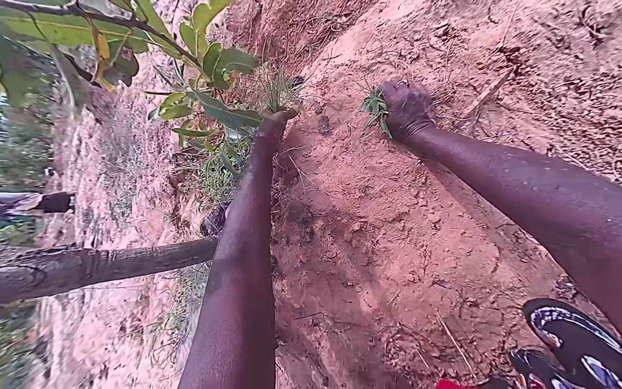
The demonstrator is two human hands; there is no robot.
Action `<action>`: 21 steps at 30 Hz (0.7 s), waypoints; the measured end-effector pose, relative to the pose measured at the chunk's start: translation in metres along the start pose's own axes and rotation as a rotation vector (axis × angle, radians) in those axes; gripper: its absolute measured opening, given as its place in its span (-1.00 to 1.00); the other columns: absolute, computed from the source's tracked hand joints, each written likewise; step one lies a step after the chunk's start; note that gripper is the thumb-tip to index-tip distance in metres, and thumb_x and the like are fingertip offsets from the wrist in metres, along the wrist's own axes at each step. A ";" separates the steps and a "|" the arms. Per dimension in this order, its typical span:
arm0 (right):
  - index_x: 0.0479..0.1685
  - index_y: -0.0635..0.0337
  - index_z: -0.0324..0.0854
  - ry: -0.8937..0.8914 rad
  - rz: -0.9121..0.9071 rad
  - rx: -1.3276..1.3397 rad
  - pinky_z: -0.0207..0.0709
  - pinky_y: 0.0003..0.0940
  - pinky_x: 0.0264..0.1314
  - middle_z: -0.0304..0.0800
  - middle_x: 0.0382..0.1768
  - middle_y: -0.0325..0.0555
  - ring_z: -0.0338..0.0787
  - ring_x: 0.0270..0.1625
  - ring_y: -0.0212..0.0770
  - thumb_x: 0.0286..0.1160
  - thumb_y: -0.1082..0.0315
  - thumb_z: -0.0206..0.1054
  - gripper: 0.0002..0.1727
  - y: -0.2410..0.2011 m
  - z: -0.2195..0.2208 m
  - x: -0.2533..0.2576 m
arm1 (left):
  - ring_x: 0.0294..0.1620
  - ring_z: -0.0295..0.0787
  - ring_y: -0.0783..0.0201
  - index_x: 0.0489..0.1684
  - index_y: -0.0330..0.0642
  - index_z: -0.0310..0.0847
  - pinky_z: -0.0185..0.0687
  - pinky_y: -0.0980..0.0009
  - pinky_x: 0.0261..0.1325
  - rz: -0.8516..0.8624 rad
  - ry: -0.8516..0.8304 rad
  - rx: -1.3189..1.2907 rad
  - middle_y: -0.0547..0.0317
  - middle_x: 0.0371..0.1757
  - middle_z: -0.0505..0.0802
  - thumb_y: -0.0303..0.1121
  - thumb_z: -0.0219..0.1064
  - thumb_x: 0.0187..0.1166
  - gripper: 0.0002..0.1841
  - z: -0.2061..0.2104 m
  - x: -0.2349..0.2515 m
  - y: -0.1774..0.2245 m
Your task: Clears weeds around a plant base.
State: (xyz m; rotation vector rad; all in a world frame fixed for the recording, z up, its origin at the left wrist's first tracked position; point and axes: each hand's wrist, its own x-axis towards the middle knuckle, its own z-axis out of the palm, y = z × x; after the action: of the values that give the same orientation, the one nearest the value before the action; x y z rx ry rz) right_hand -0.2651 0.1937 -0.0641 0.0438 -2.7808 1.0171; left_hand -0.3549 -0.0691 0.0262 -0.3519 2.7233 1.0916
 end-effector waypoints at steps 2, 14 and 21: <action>0.40 0.37 0.58 0.010 -0.009 -0.009 0.44 0.41 0.32 0.69 0.30 0.46 0.68 0.35 0.50 0.45 0.48 0.32 -0.52 0.001 0.001 0.001 | 0.10 0.69 0.15 0.40 -0.33 0.53 0.63 0.18 0.19 -0.133 -0.050 0.152 -0.11 0.20 0.75 -0.24 0.45 0.57 -0.50 0.012 0.018 0.004; 0.35 0.39 0.62 0.064 -0.047 -0.019 0.47 0.41 0.24 0.73 0.24 0.46 0.73 0.28 0.50 0.44 0.47 0.31 -0.55 0.006 0.007 0.001 | -0.10 0.74 0.22 0.16 -0.42 0.60 0.68 0.26 0.09 0.080 0.266 -0.198 -0.06 -0.08 0.78 -0.28 0.16 0.81 -0.68 0.066 0.050 0.015; 0.36 0.35 0.63 0.081 -0.046 -0.009 0.48 0.37 0.28 0.75 0.24 0.42 0.72 0.30 0.46 0.42 0.46 0.33 -0.54 0.007 0.007 0.002 | -0.45 0.81 0.21 -0.33 -0.20 0.46 0.80 0.22 -0.18 0.130 0.147 -0.729 0.14 -0.56 0.76 -0.28 -0.06 0.86 -0.67 0.057 0.064 0.000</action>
State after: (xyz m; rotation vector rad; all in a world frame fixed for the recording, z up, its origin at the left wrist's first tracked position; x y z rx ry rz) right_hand -0.2689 0.1942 -0.0737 0.0634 -2.6989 0.9727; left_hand -0.4108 -0.0387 -0.0311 -0.3610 2.3819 2.1541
